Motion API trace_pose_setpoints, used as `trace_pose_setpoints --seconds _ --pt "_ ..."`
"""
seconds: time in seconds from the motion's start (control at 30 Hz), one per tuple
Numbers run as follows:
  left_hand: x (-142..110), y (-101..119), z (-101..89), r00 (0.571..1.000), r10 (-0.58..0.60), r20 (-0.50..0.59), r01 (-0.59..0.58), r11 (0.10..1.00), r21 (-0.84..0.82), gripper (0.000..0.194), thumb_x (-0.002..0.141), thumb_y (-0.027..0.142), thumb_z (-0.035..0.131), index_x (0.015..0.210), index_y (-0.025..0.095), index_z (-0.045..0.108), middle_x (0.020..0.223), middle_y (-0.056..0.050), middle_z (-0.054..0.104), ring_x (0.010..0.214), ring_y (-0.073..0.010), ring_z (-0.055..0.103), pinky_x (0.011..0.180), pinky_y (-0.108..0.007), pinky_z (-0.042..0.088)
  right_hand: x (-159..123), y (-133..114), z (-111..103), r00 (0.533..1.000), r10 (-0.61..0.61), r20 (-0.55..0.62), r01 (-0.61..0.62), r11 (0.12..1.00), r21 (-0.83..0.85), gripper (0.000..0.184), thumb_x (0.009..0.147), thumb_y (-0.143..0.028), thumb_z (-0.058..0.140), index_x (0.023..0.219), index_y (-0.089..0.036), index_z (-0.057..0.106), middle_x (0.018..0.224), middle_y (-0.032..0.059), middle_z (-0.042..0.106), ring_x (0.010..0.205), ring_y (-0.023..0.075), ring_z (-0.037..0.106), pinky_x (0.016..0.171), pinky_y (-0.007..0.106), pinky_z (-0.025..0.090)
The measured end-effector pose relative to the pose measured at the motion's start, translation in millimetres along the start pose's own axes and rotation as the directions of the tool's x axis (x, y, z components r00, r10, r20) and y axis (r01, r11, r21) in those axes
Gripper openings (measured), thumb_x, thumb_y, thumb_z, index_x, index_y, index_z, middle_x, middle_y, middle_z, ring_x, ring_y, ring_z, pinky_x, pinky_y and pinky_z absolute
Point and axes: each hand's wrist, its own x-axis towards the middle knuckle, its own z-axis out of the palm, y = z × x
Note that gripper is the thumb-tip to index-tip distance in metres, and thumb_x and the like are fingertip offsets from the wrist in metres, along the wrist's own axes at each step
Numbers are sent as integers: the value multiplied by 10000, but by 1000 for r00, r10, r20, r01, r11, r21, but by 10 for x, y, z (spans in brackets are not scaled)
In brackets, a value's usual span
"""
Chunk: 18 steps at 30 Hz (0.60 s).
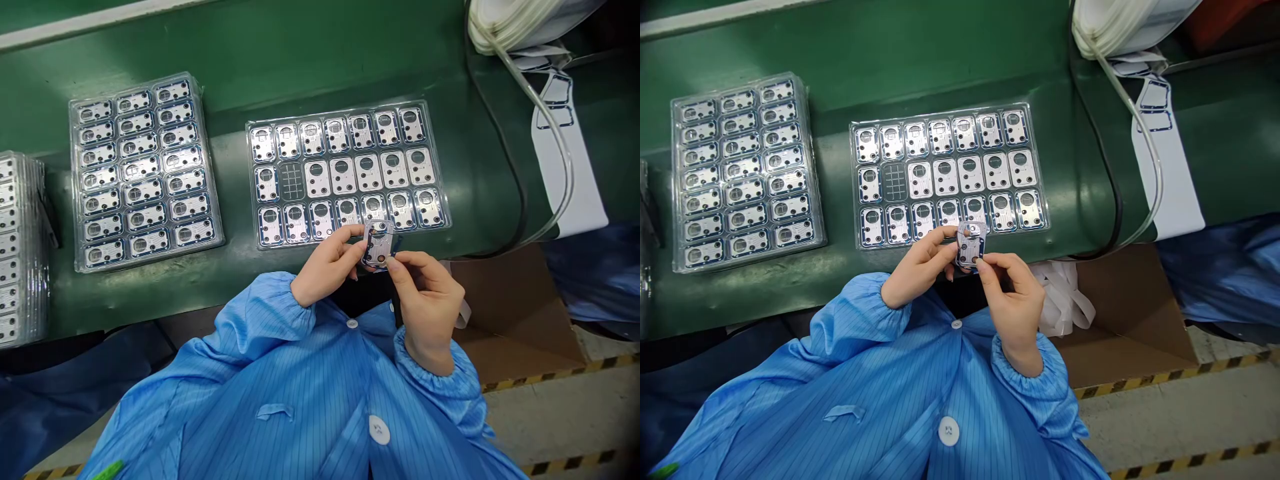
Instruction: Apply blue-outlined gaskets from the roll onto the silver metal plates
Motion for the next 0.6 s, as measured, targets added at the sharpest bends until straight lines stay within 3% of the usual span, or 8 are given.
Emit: trace_pose_setpoints --seconds 0.23,0.6 --pt "5 -16 7 1000 18 16 -17 999 -31 333 946 351 543 1212 151 535 820 -47 663 707 -132 637 549 -207 493 1 12 -7 1000 -22 -3 22 999 -47 130 860 -335 702 874 -206 711 816 11 670 724 135 610 657 280 487" --pt "5 -34 -8 1000 16 20 -16 1000 -5 388 925 402 572 1218 153 518 749 -8 633 607 -93 576 557 -205 485 15 -2 -6 999 -44 -5 43 997 -66 88 861 -300 702 878 -214 714 809 3 669 715 130 600 649 273 478"
